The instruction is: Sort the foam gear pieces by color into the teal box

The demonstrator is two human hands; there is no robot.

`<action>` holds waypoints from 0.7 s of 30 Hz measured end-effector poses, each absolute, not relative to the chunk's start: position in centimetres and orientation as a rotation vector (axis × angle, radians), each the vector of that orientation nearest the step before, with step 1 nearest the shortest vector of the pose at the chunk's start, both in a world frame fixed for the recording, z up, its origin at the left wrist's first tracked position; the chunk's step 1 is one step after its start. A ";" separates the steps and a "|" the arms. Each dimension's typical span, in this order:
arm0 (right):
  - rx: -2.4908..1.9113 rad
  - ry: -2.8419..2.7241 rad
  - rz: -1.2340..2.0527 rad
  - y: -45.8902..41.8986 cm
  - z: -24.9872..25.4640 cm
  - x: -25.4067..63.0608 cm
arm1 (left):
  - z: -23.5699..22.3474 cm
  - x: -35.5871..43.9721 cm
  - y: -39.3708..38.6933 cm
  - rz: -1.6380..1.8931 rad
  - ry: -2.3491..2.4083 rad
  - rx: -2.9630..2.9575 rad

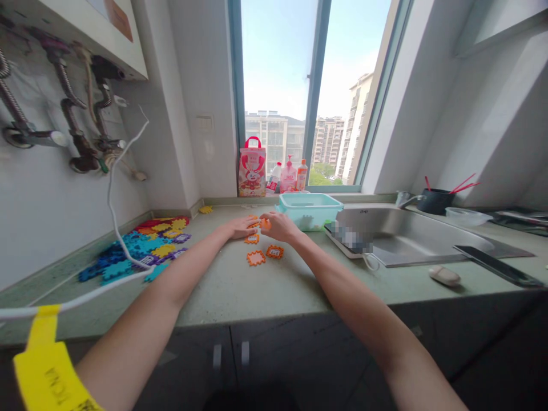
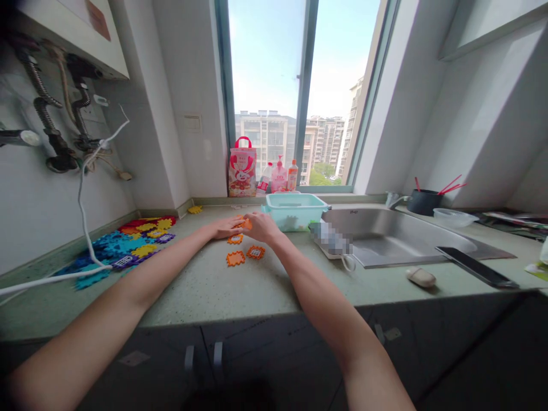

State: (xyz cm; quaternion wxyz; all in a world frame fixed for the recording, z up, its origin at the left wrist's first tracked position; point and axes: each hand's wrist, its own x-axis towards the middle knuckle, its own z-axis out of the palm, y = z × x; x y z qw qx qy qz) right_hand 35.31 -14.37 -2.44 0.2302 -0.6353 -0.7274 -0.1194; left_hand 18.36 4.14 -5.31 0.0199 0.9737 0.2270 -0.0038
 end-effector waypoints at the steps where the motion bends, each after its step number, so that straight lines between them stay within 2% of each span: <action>1: -1.731 -2.002 -0.296 -14.2 -2.8 35.3 | -5.3 18.4 4.1 -0.025 0.705 3.022; 11: -1.687 -1.967 -0.144 -13.4 -4.4 36.3 | -6.4 14.7 -1.1 0.045 0.874 3.002; 21: -1.646 -2.118 0.022 -14.9 -3.2 32.9 | -6.4 12.1 -5.3 0.446 1.104 2.843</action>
